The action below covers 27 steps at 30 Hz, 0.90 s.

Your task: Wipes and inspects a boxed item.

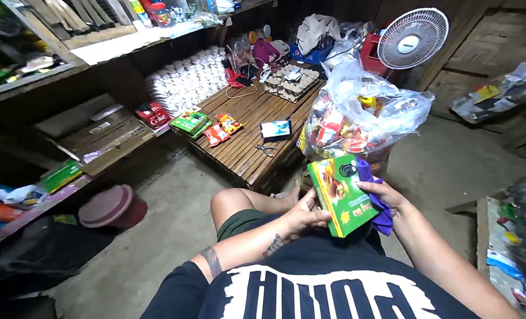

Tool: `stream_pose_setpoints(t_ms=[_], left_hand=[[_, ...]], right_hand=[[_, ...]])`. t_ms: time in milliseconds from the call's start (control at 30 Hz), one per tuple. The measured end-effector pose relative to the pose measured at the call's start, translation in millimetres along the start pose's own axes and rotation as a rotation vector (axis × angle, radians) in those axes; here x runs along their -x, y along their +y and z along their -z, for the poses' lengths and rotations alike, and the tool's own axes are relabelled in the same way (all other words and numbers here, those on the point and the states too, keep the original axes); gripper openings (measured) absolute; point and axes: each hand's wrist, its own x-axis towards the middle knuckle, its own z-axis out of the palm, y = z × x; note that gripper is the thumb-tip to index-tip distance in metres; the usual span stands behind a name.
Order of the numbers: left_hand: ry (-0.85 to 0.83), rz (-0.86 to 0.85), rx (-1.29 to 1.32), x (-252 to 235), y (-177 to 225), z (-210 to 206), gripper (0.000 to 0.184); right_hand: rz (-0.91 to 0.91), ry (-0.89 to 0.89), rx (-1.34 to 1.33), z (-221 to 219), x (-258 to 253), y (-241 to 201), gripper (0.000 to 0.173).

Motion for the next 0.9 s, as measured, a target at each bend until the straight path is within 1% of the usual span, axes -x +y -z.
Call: stream_pose_setpoints(t_ms=[33,67,100,133,167,200,233,300,367,400,467,500,533,567,600,633,667,700,733,800,833,867,900], left_hand=[[0.028,-0.035,0.001,-5.0,-1.5,2.3,0.099],[0.065,-0.056,-0.019,-9.1,-2.6,5.0,0.096],[0.122,-0.040,-0.042,-12.0,-3.0,6.7,0.078],[0.206,0.011,-0.048,-14.4,-2.6,6.2,0.059],[0.283,0.080,-0.044,-16.6,-1.5,3.5,0.050],[0.315,0.144,-0.040,-17.8,-0.5,0.4,0.047],[0.311,0.185,-0.049,-17.7,0.9,-3.2,0.044],[0.278,0.192,-0.118,-16.8,3.1,-6.6,0.034],[0.334,0.182,-0.282,-13.1,12.2,-15.3,0.029],[0.364,0.172,-0.377,-10.7,14.9,-17.4,0.031],[0.444,0.116,-0.460,-5.5,13.1,-17.8,0.029],[0.457,0.101,-0.466,-1.1,11.4,-16.4,0.029],[0.424,0.101,-0.459,6.1,10.3,-11.9,0.032],[0.335,0.059,-0.399,15.0,6.9,-0.8,0.032],[0.150,0.000,-0.335,25.9,2.7,19.1,0.031],[-0.084,-0.032,-0.341,38.9,7.9,35.7,0.034],[0.037,0.145,-0.453,58.6,34.8,7.3,0.029],[0.047,0.263,-0.505,70.2,53.7,-5.2,0.028],[-0.008,0.297,-0.514,75.6,59.3,-2.7,0.029],[-0.075,0.273,-0.518,78.1,61.2,-0.4,0.033],[-0.035,0.280,-0.553,77.8,69.4,-14.7,0.034],[0.062,0.316,-0.622,76.9,83.7,-41.4,0.034],[0.124,0.349,-0.680,76.0,93.1,-58.7,0.034]], right_hand=[[0.005,0.017,-0.078,3.4,0.0,5.7,0.017],[0.013,0.008,-0.155,6.4,-0.4,13.7,0.015],[0.031,-0.014,-0.213,7.7,-1.3,22.8,0.016],[0.065,-0.028,-0.235,7.4,-3.4,32.7,0.016],[0.096,-0.049,-0.264,6.8,-6.4,42.7,0.022],[0.112,-0.057,-0.269,1.6,-7.9,49.0,0.024],[0.097,-0.068,-0.302,-5.1,-6.9,52.9,0.020],[0.015,-0.115,-0.384,-18.0,-1.6,51.9,0.014],[-0.042,-0.157,-0.384,-21.7,0.0,48.4,0.013],[-0.066,-0.170,-0.364,-23.3,1.5,45.1,0.014],[-0.112,-0.097,-0.290,-31.9,6.4,36.5,0.013],[-0.129,-0.075,-0.262,-34.6,7.7,33.5,0.014],[-0.143,-0.070,-0.240,-36.0,8.5,31.1,0.014],[-0.157,-0.076,-0.219,-36.4,9.0,29.7,0.014],[-0.170,-0.096,-0.198,-35.4,9.4,29.5,0.014],[-0.183,-0.120,-0.175,-33.7,9.6,29.4,0.013],[-0.197,-0.131,-0.158,-33.3,10.4,28.6,0.014],[-0.208,-0.122,-0.153,-34.2,12.0,26.9,0.013],[-0.209,-0.107,-0.154,-35.3,13.8,24.5,0.012],[-0.196,-0.112,-0.142,-33.5,13.9,20.7,0.016],[-0.186,-0.142,-0.125,-29.8,11.5,20.0,0.020],[-0.176,-0.182,-0.106,-26.4,8.6,19.1,0.022],[-0.169,-0.225,-0.090,-23.4,5.5,17.9,0.023]])
